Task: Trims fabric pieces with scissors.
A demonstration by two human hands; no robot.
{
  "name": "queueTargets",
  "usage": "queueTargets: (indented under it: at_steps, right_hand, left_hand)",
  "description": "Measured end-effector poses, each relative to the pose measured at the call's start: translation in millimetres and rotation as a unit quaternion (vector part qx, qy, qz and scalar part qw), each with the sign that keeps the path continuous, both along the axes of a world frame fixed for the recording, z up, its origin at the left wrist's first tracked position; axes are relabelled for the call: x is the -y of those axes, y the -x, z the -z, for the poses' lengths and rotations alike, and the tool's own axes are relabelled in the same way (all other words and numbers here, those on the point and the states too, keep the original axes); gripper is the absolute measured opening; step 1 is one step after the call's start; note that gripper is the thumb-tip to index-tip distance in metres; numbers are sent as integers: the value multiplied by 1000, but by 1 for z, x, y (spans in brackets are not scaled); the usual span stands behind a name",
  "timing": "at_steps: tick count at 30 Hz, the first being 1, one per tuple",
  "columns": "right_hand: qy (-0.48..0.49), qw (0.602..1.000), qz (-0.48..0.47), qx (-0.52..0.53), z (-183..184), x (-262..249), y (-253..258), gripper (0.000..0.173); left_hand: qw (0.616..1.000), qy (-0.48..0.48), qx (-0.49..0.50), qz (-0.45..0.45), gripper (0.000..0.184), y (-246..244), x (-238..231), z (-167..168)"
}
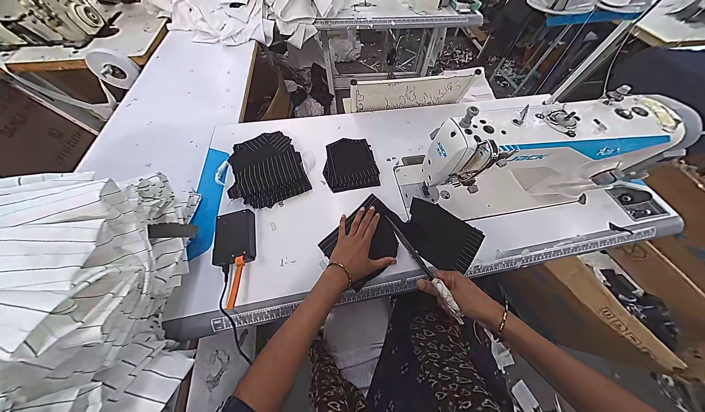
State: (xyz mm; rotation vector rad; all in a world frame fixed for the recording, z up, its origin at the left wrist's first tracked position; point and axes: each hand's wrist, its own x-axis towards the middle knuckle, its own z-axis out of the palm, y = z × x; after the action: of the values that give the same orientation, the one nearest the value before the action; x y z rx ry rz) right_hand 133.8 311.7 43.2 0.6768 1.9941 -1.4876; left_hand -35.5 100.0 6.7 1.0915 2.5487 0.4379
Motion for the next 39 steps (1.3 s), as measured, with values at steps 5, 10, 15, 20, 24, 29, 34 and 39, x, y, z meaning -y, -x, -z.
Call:
queueTargets:
  at_steps: [5, 10, 15, 20, 24, 29, 34, 39]
  right_hand:
    - [-5, 1000, -12, -1, -3, -4, 8, 39]
    - [-39, 997, -61, 16, -8, -13, 20, 40]
    - [34, 999, -22, 30, -20, -13, -6, 33]
    - [104, 994, 23, 24, -13, 3, -32, 32]
    - [90, 995, 32, 31, -10, 8, -34, 32]
    - [8, 999, -21, 34, -12, 3, -17, 39]
    - [-50, 996, -66, 41, -11, 0, -10, 42]
    - [-68, 995, -69, 14, -10, -6, -15, 40]
  left_hand:
    - [1000, -12, 2, 1, 115, 0, 1, 0]
    - [999, -30, 11, 30, 106, 3, 5, 2]
    - [993, -76, 31, 90, 87, 5, 24, 2]
    - [987, -158, -16, 26, 56, -8, 21, 3]
    - [999, -54, 6, 2, 79, -10, 9, 3]
    - [999, -43, 12, 20, 84, -13, 8, 1]
    - [998, -59, 13, 24, 87, -14, 9, 4]
    - [996, -91, 2, 9, 88, -15, 10, 7]
